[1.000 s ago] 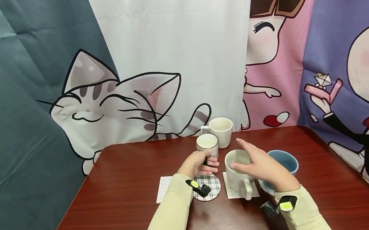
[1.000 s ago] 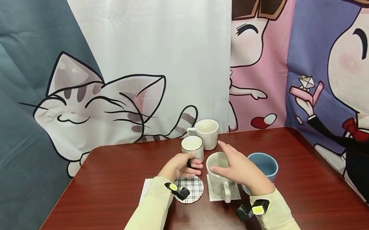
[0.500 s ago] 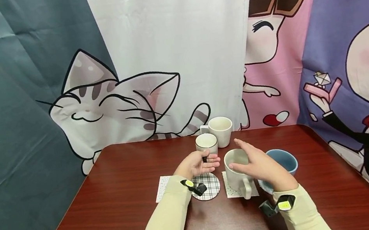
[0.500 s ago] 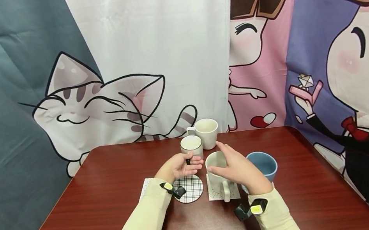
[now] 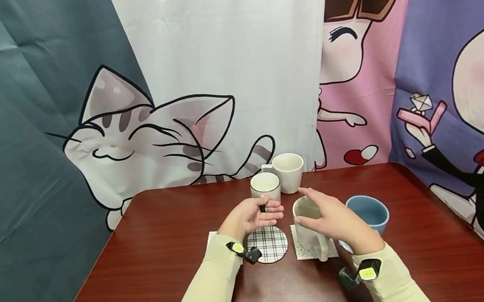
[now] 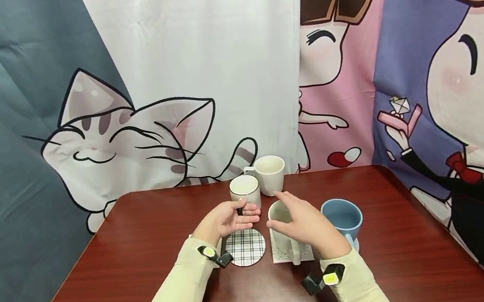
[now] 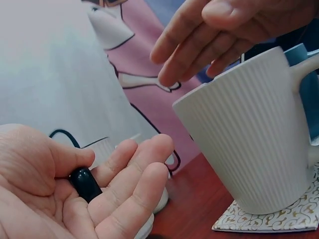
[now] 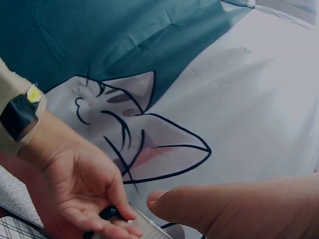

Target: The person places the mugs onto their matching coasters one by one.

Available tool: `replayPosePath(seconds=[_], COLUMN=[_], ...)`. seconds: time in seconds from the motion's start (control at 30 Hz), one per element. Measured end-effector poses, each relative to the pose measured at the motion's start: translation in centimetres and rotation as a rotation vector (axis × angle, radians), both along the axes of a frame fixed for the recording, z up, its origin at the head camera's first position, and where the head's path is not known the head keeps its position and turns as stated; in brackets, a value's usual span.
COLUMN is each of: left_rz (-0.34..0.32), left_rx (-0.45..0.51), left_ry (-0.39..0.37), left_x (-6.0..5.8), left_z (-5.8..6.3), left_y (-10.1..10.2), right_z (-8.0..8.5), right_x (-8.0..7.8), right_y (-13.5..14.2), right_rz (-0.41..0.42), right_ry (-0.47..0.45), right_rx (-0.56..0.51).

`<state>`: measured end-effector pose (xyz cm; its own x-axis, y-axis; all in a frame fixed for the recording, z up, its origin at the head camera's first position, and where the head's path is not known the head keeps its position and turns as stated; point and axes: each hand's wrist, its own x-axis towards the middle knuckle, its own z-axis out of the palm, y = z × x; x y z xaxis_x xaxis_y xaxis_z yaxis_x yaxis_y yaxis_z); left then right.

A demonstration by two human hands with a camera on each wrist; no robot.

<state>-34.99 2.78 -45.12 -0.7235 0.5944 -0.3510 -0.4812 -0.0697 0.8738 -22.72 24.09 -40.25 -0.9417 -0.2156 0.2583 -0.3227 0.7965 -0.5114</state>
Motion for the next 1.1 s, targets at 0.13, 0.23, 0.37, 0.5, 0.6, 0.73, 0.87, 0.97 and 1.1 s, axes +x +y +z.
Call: replayPosePath(seconds=[0.13, 0.23, 0.37, 0.5, 0.6, 0.73, 0.87, 0.97, 1.1], left_rz=[0.015, 0.024, 0.012, 0.006, 0.022, 0.044, 0.042, 0.032, 0.021], left_rx=[-0.002, 0.006, 0.033, 0.057, 0.054, 0.058, 0.085, 0.104, 0.11], left_ry=[0.018, 0.033, 0.053, 0.062, 0.07, 0.088, 0.099, 0.098, 0.114], left_x=[1.0, 1.7, 2.6, 3.3, 3.8, 4.5, 5.2, 5.6, 6.0], left_z=[0.8, 1.3, 1.9, 2.3, 2.5, 2.7, 2.9, 3.0, 3.1], left_y=[-0.8, -1.5, -2.4, -3.4, -4.1, -4.8, -5.3, -5.6, -5.9], right_z=[-0.3, -0.6, -0.9, -1.3, -1.7, -2.3, -3.0, -3.6, -4.4], right_x=[0.1, 0.2, 0.5, 0.6, 0.6, 0.9, 1.6, 2.1, 2.7], right_y=[-0.8, -1.4, -2.0, -2.3, -2.7, -3.6, -4.9, -5.7, -6.3], right_rz=[0.025, 0.043, 0.059, 0.07, 0.092, 0.119, 0.157, 0.179, 0.201], right_ry=[0.08, 0.111, 0.124, 0.155, 0.197, 0.268, 0.34, 0.413, 0.522], right_rx=[0.038, 0.067, 0.091, 0.107, 0.122, 0.145, 0.191, 0.254, 0.326])
